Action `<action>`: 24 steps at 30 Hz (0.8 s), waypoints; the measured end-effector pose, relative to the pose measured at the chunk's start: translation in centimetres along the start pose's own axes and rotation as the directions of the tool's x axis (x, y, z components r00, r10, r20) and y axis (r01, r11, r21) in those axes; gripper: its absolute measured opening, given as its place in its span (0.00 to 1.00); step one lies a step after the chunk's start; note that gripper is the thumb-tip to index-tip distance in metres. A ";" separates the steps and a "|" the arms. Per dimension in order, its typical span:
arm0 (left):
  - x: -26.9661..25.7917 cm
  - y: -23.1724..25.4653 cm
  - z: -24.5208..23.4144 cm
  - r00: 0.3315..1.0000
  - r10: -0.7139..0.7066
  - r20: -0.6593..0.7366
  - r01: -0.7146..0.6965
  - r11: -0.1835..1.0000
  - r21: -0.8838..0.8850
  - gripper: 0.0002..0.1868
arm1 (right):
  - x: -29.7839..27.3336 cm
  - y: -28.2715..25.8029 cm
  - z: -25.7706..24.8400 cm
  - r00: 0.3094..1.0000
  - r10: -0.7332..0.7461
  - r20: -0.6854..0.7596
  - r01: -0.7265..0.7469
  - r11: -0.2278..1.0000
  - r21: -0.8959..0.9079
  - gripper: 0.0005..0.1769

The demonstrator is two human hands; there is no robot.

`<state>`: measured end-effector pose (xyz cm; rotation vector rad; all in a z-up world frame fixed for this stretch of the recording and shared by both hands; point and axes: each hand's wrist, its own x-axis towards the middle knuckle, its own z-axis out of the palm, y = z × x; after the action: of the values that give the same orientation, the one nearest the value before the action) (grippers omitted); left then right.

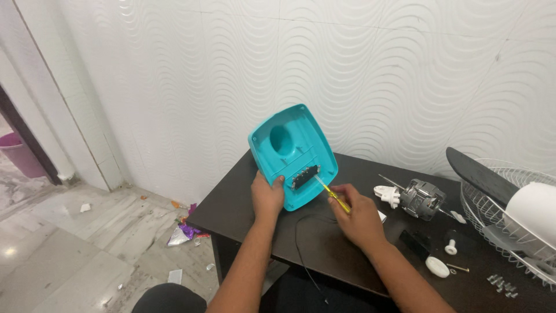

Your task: The person removes the back cover of a teal electric fan housing and uses a screwdriver to loosen screws on an internal component. They detach a small white plastic piece and a black switch assembly, placing them on the table alongside other fan parts.

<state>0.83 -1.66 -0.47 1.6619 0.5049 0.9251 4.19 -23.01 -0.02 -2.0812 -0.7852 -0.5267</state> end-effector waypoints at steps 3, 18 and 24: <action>-0.3 0.3 0.1 0.999 0.050 0.021 -0.051 0.998 0.032 0.18 | 0.8 -1.8 0.7 0.987 -0.107 -0.118 0.117 0.989 0.086 0.16; 2.5 -0.5 0.9 0.940 0.281 0.193 -0.288 0.957 0.009 0.23 | 0.3 -3.1 2.9 0.978 0.205 -0.021 -0.201 0.971 0.126 0.16; 3.1 -1.2 0.6 0.949 0.269 0.165 -0.274 0.962 0.010 0.25 | 0.4 -3.3 3.2 0.993 0.095 -0.077 -0.087 0.992 0.093 0.16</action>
<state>3.35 0.54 -0.65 1.8499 0.1831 0.9724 2.48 -18.80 0.23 -1.9901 -0.6519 -0.5134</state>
